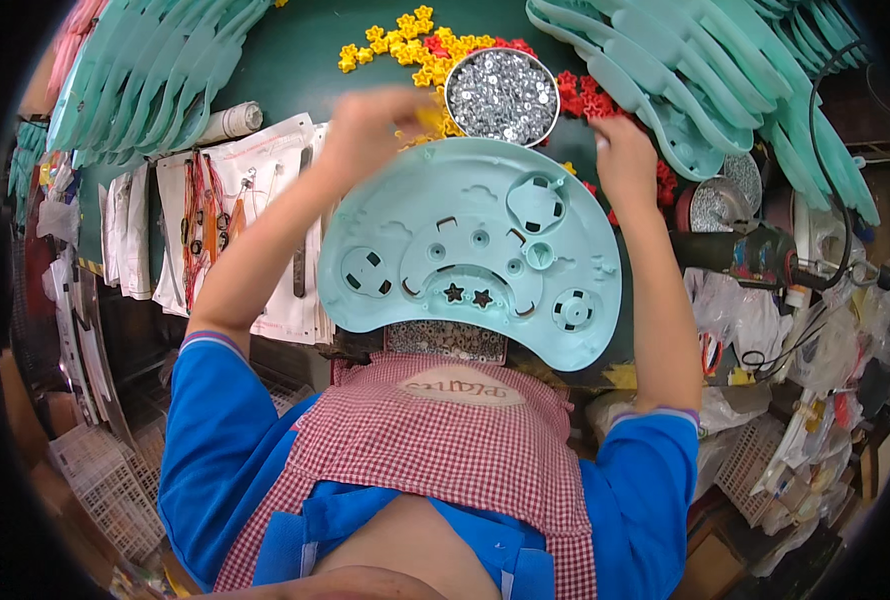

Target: The person assembles a light blue decorative plate by inserting small star-shaped pieces into designated slots and using a handheld rotary tool to secure internal components. The person repeatedly picks up the plate, places it on the table, and uses the tool on different sections of the plate's underside.

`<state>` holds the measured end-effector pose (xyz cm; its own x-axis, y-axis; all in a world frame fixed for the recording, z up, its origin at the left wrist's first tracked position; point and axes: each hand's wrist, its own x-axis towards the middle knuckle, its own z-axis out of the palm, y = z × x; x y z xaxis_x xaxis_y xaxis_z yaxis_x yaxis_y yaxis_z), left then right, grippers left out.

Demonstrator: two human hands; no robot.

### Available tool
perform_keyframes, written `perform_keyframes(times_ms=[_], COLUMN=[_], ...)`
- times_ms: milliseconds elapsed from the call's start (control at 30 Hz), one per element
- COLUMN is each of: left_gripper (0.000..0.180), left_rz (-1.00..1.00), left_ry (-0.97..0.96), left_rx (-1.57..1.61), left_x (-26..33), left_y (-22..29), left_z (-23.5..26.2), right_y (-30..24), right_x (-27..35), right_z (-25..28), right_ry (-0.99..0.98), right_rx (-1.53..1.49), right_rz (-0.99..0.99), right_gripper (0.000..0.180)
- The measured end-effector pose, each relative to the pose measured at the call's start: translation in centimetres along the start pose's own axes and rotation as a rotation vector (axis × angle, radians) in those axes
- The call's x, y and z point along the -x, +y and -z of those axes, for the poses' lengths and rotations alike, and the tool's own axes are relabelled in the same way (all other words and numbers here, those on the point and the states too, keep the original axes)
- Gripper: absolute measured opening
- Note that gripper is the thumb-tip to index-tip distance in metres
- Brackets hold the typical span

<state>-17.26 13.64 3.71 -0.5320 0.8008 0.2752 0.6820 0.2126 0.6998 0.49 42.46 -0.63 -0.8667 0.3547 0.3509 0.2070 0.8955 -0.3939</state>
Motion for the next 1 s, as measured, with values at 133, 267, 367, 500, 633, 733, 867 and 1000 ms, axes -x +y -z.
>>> perform_keyframes(times_ms=[133, 267, 367, 500, 633, 733, 867, 1000], left_gripper=[0.017, 0.011, 0.005, 0.012, 0.011, 0.014, 0.012, 0.017], left_rz=[-0.520, -0.769, -0.751, -0.724, -0.637, -0.655, -0.454, -0.379], left_ry=[-0.570, -0.478, -0.541, -0.548, -0.589, -0.561, -0.444, -0.419], left_rx=[0.151, 0.012, 0.005, -0.086, 0.029, -0.078, 0.023, -0.219], left_x=[6.4, 7.4, 8.3, 7.9, 7.6, 8.2, 9.8, 12.6], left_y=[3.8, 2.5, 2.1, 3.3, 3.2, 3.2, 4.0, 6.1], left_z=[-4.2, -4.2, -4.1, -4.3, -4.5, -4.7, -4.6, -2.8], right_y=[-0.1, 0.4, -4.7, -10.7, -11.3, -11.5, -11.1, -10.6], right_x=[-3.1, -3.2, -1.1, 6.2, 10.4, 10.4, 10.5, 9.8], right_z=[-3.1, -2.9, 0.3, 3.0, 2.0, 2.2, 1.4, 0.9], right_ry=[-0.149, -0.147, -0.036, -0.364, -0.530, -0.535, -0.541, -0.514], right_rx=[0.344, 0.311, -0.322, -0.419, -0.271, -0.207, -0.308, -0.284], right_rz=[-0.108, -0.080, -0.143, 0.383, 0.545, 0.575, 0.559, 0.613], right_gripper=[0.024, 0.027, 0.027, 0.030, 0.030, 0.032, 0.034, 0.035])
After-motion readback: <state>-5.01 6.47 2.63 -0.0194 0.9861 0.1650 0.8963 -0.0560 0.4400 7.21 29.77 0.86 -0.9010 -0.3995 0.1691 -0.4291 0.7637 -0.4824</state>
